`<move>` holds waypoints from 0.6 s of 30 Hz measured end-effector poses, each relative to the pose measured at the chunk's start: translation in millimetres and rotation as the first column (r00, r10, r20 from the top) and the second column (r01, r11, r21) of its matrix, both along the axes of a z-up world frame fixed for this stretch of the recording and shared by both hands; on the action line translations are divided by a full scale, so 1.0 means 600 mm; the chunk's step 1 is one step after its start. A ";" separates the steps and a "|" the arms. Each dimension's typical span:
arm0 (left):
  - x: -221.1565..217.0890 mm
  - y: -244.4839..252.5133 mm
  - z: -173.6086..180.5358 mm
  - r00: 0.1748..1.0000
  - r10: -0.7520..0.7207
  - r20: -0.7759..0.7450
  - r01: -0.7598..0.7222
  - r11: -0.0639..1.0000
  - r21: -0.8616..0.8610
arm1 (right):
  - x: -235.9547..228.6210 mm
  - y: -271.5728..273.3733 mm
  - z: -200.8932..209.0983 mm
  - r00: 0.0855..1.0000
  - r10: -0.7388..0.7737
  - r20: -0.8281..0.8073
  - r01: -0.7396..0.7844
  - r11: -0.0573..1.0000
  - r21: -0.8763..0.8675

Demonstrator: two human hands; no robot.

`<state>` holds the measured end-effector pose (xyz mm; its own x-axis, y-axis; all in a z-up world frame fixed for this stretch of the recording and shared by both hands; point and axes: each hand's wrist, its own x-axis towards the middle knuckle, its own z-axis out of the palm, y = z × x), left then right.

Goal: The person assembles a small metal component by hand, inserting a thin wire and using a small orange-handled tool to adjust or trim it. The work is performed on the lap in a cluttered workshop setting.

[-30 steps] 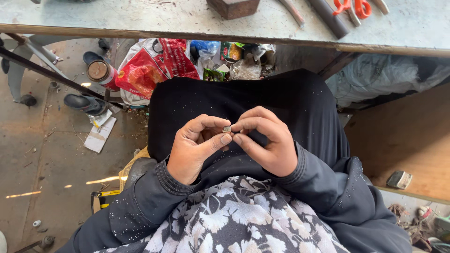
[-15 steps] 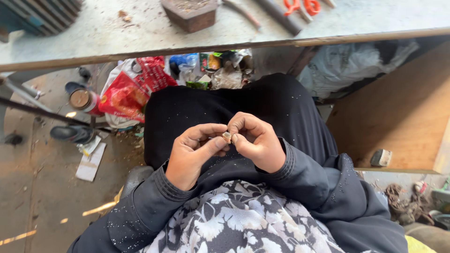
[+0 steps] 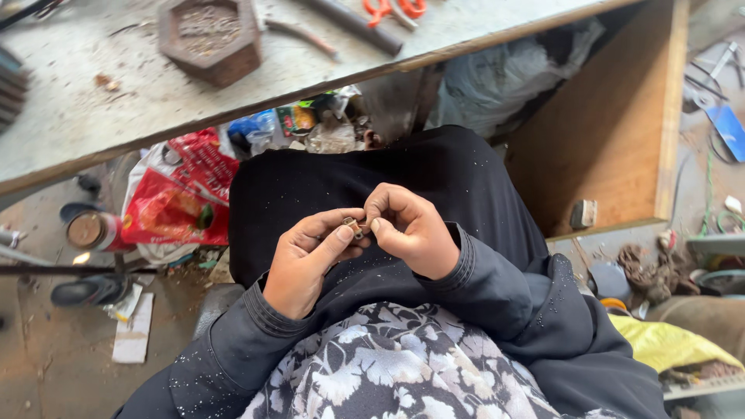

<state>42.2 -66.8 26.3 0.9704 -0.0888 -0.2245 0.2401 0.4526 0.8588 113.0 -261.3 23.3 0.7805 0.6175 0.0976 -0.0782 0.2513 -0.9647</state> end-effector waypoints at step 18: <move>0.077 -0.031 -0.060 0.905 -0.285 -0.317 0.224 0.951 -0.215 | -0.010 -0.039 -0.035 0.987 -0.117 -0.110 0.121 0.992 0.031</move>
